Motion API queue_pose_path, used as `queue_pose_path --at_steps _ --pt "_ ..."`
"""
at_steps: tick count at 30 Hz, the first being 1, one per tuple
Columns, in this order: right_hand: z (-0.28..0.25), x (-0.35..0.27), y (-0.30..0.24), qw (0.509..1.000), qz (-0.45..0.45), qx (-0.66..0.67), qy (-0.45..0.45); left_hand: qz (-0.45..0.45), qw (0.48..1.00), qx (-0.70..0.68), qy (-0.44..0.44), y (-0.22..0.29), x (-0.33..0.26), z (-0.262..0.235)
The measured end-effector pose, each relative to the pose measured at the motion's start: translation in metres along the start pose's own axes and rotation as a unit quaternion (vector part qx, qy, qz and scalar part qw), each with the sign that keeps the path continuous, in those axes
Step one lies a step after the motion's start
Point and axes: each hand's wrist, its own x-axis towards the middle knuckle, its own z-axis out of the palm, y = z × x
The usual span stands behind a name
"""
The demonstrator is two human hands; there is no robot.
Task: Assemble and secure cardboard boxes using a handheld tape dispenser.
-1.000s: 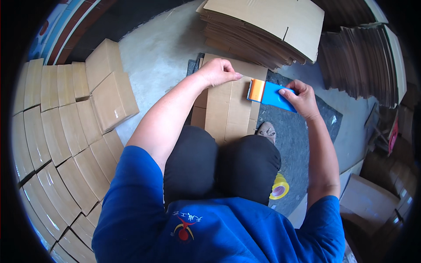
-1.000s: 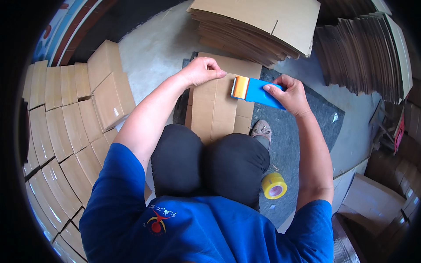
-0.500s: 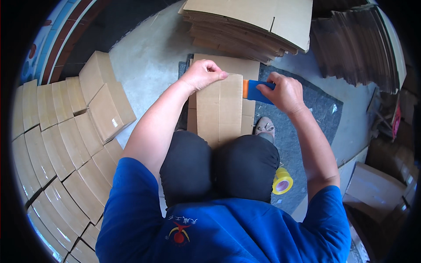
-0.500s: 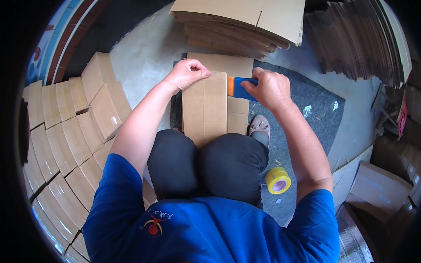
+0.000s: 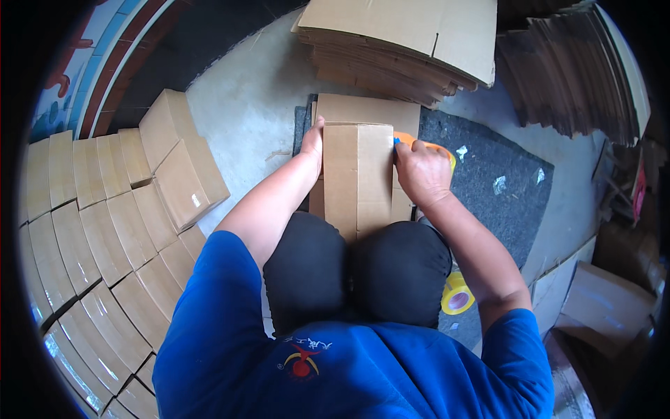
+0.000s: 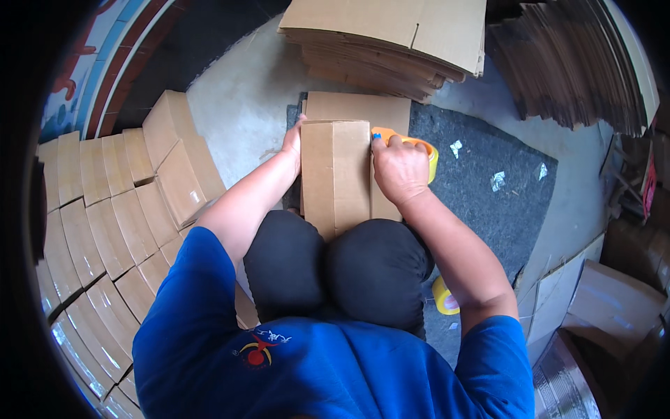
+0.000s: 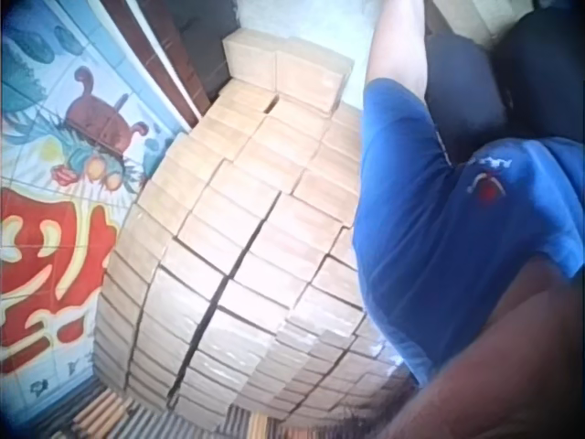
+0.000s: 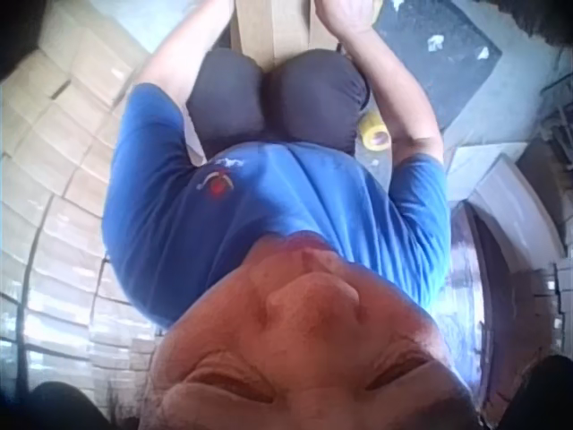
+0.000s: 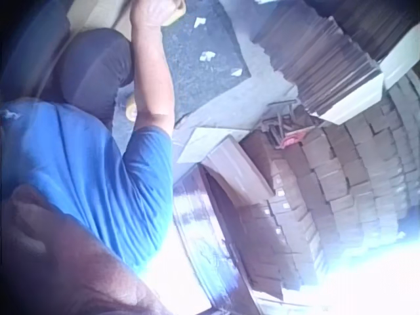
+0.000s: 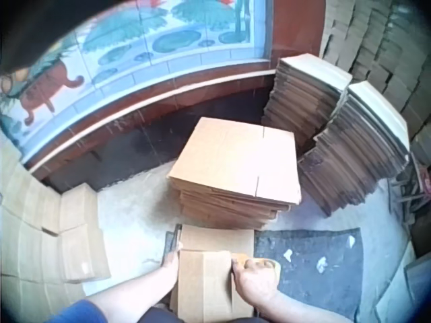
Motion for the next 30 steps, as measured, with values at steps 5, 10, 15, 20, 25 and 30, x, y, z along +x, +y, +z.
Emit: queue_pose_path --at_steps 5,10,15,20,25,30 --pt "0.052 -0.014 0.023 0.996 0.086 0.023 0.003 0.130 0.867 0.443 0.190 0.013 -0.004 -0.027" --pt "-0.014 -0.024 0.060 0.927 0.260 0.252 0.100 0.341 0.826 0.363 0.265 0.065 -0.082 -0.027" --pt "-0.113 -0.055 0.070 0.781 0.196 0.563 0.187 0.269 0.937 0.181 -0.129 0.085 -0.214 0.024" --pt "-0.197 -0.066 0.037 0.819 0.138 0.510 0.224 0.395 0.888 0.179 -0.154 0.059 -0.284 0.039" --pt "-0.176 -0.058 0.038 0.988 0.052 0.065 0.132 0.317 0.917 0.239 -0.041 0.042 -0.242 0.011" --pt "-0.059 -0.041 0.043 0.992 0.008 -0.039 -0.123 0.240 0.945 0.221 -0.019 0.006 -0.166 -0.005"
